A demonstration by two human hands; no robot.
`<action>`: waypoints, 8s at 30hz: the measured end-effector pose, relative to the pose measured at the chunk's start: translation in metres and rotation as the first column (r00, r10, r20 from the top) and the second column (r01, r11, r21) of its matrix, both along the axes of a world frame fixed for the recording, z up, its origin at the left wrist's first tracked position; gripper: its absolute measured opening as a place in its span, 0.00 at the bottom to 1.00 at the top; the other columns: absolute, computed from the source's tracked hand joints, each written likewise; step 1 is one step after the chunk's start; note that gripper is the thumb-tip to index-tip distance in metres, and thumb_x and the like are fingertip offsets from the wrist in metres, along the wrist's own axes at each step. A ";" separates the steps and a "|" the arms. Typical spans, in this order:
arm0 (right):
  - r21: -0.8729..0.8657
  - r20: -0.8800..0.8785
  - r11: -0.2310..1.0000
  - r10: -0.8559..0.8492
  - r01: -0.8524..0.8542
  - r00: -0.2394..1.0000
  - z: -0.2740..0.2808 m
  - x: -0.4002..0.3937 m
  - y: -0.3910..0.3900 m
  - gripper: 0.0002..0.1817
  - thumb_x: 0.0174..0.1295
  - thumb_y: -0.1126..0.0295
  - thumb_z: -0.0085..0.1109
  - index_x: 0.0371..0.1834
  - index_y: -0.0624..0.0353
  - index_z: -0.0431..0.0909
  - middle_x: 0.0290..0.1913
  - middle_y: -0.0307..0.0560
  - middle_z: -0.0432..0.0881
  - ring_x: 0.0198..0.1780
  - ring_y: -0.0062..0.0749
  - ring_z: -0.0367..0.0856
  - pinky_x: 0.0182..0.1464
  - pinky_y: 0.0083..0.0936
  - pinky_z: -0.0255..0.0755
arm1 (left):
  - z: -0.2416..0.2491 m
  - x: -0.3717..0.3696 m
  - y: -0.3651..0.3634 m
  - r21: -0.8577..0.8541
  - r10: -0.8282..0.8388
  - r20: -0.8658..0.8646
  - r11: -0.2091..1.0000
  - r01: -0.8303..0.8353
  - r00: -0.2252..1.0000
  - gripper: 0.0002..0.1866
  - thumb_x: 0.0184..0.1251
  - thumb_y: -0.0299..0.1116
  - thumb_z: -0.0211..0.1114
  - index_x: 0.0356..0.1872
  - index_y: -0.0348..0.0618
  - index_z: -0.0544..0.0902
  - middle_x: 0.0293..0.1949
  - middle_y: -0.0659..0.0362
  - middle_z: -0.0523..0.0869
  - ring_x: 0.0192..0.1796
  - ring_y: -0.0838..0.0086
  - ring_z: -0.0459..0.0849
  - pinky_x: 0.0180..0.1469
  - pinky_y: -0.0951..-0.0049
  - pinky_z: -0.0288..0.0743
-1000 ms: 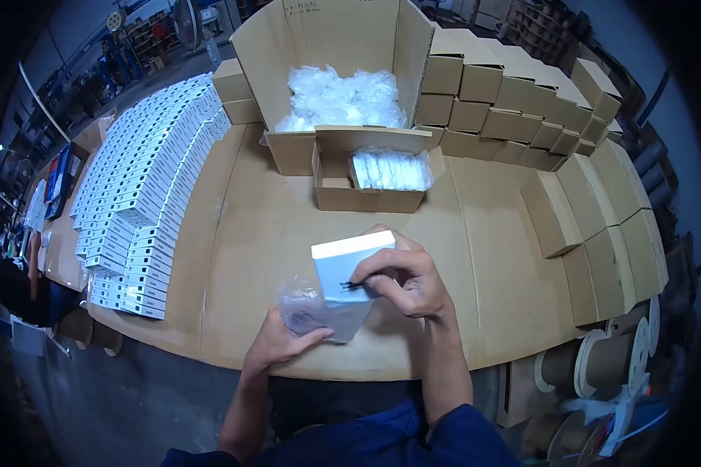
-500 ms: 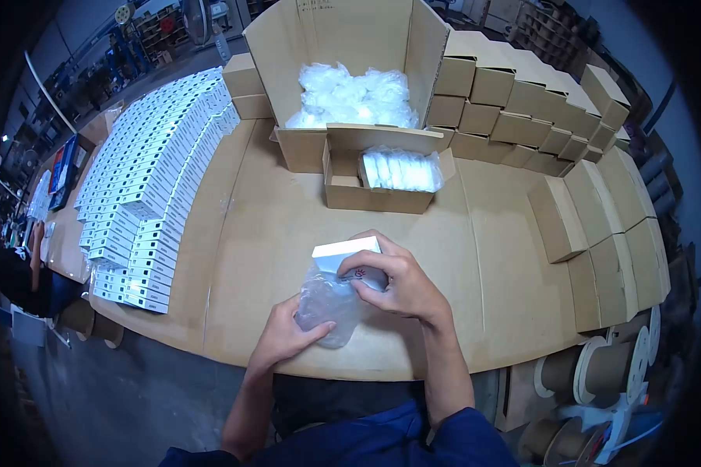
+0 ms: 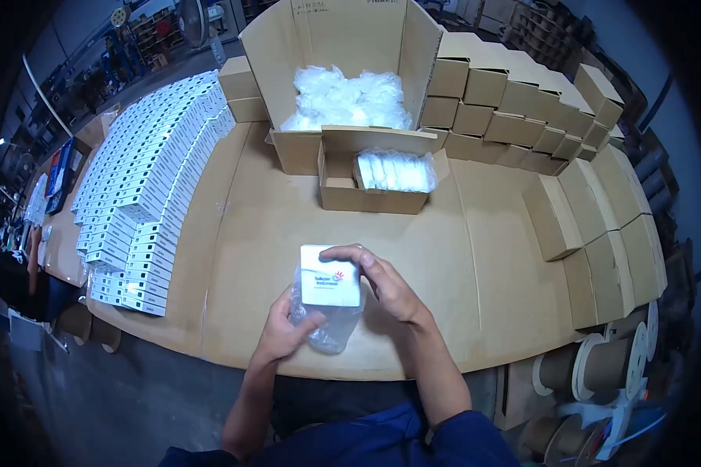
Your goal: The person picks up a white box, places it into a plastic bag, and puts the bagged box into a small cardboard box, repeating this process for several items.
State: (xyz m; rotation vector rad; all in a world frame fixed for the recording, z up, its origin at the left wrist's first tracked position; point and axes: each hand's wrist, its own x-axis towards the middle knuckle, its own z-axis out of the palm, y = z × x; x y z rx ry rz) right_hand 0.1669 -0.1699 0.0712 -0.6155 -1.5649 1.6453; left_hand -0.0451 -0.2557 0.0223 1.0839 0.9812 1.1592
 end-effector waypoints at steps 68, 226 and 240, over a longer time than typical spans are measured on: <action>0.139 0.216 0.974 -0.205 0.178 0.955 -0.026 -0.001 -0.027 0.15 0.61 0.79 0.72 0.52 0.60 0.90 0.60 0.58 0.86 0.62 0.41 0.84 0.65 0.34 0.76 | -0.013 0.010 0.019 -0.136 0.269 0.217 0.960 -0.244 0.938 0.17 0.88 0.42 0.50 0.48 0.37 0.79 0.47 0.52 0.87 0.51 0.69 0.89 0.54 0.63 0.89; 0.731 0.373 0.642 -0.659 0.230 0.653 0.093 -0.005 0.315 0.25 0.66 0.57 0.69 0.62 0.59 0.85 0.75 0.64 0.71 0.75 0.59 0.72 0.74 0.46 0.67 | 0.114 -0.014 0.450 0.617 0.503 -0.787 0.647 0.449 0.356 0.08 0.69 0.30 0.68 0.42 0.37 0.88 0.37 0.42 0.89 0.41 0.47 0.87 0.48 0.50 0.78; 0.201 0.169 0.919 -0.373 0.339 0.912 0.121 0.000 0.312 0.22 0.80 0.57 0.55 0.45 0.69 0.85 0.40 0.42 0.86 0.37 0.29 0.83 0.46 0.31 0.80 | 0.178 -0.023 0.400 0.511 0.240 -0.289 0.857 -0.062 0.927 0.16 0.82 0.42 0.63 0.41 0.36 0.83 0.24 0.66 0.79 0.28 0.82 0.76 0.33 0.73 0.72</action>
